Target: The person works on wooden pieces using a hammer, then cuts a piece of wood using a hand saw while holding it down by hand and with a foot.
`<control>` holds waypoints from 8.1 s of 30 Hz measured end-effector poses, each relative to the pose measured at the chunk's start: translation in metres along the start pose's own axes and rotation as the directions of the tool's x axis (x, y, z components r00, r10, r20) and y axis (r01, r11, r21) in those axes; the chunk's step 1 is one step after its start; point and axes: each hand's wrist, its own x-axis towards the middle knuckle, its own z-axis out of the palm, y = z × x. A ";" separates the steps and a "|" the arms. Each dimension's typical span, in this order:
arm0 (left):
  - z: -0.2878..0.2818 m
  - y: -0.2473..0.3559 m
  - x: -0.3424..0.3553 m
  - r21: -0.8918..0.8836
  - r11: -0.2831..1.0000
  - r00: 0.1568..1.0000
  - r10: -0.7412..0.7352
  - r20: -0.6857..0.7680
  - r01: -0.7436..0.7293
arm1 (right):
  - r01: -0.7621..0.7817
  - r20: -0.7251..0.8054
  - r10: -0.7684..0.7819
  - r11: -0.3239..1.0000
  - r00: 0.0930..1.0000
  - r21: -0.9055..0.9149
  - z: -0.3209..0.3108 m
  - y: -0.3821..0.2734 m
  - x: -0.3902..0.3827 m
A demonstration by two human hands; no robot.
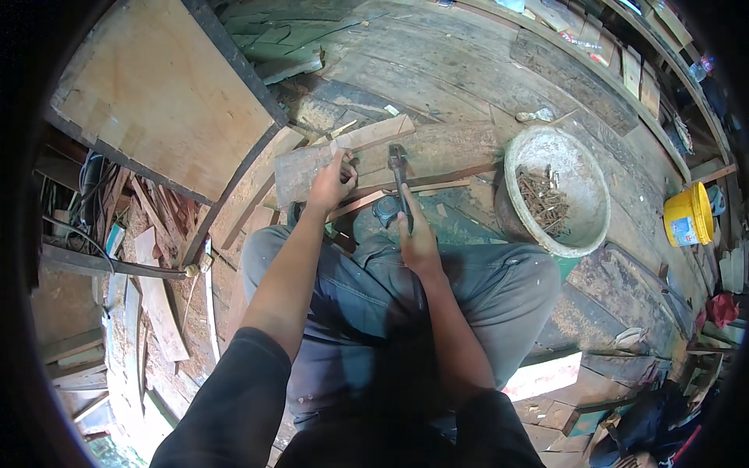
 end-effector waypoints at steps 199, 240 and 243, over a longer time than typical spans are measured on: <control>0.001 -0.007 -0.002 0.166 0.986 0.999 0.009 -0.039 -0.003 | 0.103 0.051 -0.098 0.990 0.994 -0.096 0.009 -0.050 -0.011; -0.005 0.013 -0.003 0.119 0.992 0.999 0.052 -0.012 -0.050 | -0.161 -0.120 0.197 0.953 0.973 0.258 0.005 -0.009 -0.001; -0.005 0.019 -0.006 0.171 0.984 0.998 0.056 -0.036 -0.049 | -0.225 -0.104 0.265 0.930 0.959 0.290 0.004 -0.009 -0.002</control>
